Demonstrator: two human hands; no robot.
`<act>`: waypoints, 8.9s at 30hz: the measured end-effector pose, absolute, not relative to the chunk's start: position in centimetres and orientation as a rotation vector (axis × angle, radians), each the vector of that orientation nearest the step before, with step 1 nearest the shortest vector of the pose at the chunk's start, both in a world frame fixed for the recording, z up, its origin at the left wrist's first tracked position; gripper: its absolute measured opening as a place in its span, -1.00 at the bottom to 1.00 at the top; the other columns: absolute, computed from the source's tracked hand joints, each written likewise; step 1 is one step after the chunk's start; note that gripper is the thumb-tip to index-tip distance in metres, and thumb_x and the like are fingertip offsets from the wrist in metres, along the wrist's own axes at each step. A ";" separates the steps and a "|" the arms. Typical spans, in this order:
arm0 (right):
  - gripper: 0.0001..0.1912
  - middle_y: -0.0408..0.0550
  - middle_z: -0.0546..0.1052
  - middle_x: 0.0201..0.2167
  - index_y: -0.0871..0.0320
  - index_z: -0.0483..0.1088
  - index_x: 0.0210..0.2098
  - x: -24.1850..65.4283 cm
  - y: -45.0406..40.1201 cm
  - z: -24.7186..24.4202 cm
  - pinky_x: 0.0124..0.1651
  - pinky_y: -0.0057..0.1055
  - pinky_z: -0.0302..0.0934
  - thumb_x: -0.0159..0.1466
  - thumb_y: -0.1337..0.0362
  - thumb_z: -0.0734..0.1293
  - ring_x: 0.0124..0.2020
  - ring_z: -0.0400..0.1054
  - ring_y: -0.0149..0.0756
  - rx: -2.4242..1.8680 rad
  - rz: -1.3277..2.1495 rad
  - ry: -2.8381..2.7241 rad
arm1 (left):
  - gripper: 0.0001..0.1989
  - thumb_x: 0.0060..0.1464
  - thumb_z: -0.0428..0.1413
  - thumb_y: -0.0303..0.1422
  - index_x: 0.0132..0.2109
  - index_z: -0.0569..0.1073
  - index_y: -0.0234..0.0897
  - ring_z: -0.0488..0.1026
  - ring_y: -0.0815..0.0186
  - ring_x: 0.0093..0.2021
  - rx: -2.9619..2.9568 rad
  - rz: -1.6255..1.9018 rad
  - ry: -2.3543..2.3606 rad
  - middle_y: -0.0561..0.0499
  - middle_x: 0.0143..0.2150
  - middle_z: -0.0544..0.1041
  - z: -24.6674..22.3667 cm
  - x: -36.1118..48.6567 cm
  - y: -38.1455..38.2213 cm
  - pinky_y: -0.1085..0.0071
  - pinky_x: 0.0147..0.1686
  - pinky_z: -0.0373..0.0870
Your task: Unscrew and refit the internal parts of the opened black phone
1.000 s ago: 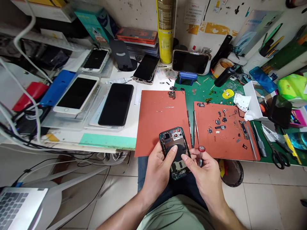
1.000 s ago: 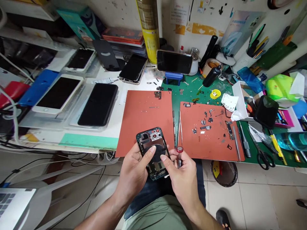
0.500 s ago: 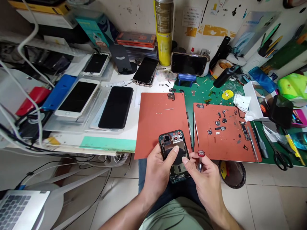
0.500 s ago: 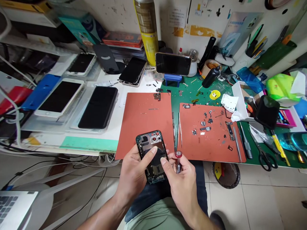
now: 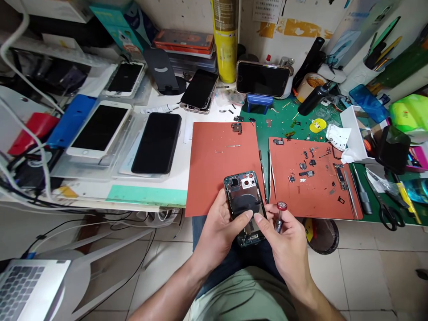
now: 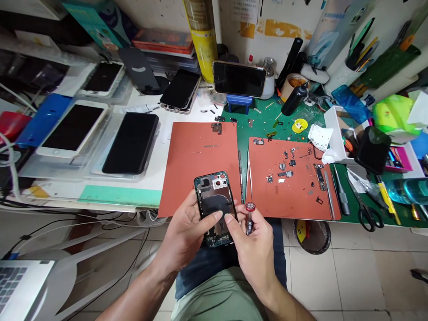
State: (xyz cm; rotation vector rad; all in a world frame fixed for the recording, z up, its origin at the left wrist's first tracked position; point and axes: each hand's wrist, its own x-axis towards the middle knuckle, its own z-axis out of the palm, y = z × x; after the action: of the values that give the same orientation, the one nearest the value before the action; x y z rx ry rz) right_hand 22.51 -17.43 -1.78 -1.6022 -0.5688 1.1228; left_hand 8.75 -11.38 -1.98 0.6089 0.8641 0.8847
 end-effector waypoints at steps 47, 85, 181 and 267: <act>-0.59 -0.08 0.61 -0.30 0.13 0.62 -0.24 22.4 -17.1 -2.3 -0.14 -0.39 0.51 0.11 0.00 0.69 -0.28 0.48 -0.30 -1.564 1.114 -0.510 | -0.60 0.39 0.29 -0.16 0.27 0.54 -0.17 0.63 0.03 0.23 0.718 0.943 0.888 -0.16 0.23 0.66 -2.3 9.3 -11.9 0.15 0.24 0.60; -0.60 -0.14 0.44 -0.45 0.16 0.61 -0.33 21.9 -17.2 -1.9 -0.37 -0.43 0.30 0.16 -0.06 0.64 -0.42 0.28 -0.36 -1.562 1.107 -0.581 | -0.62 0.32 0.35 -0.08 0.08 0.59 -0.27 0.69 0.09 0.04 0.719 1.003 0.998 -0.15 0.03 0.72 -1.5 9.6 -11.5 0.25 0.03 0.65; -0.51 -0.23 0.42 -0.41 0.12 0.49 -0.30 22.6 -16.5 -1.4 -0.38 -0.48 0.21 0.18 -0.13 0.64 -0.41 0.21 -0.41 -1.707 1.063 -0.745 | -0.53 0.23 0.35 -0.18 0.24 0.63 -0.15 0.51 -0.07 0.39 0.523 0.969 0.710 -0.12 0.28 0.66 -1.5 8.3 -12.7 0.06 0.42 0.43; -0.82 0.22 0.66 0.23 0.09 0.40 -0.24 21.9 -10.4 0.3 -0.48 -0.31 0.19 0.43 0.37 0.18 -0.58 0.42 -0.34 -1.543 0.134 -2.411 | -0.50 0.40 0.04 -0.29 0.31 0.56 -0.49 0.38 -0.14 0.26 2.792 0.665 1.293 -0.29 0.17 0.60 -3.5 3.4 -7.8 -0.21 0.54 0.09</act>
State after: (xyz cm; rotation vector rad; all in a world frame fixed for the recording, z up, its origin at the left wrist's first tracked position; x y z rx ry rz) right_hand 21.92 -10.44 0.32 -1.5432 -2.4106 0.1343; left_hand 3.41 -7.81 -3.54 2.7925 1.2927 0.6651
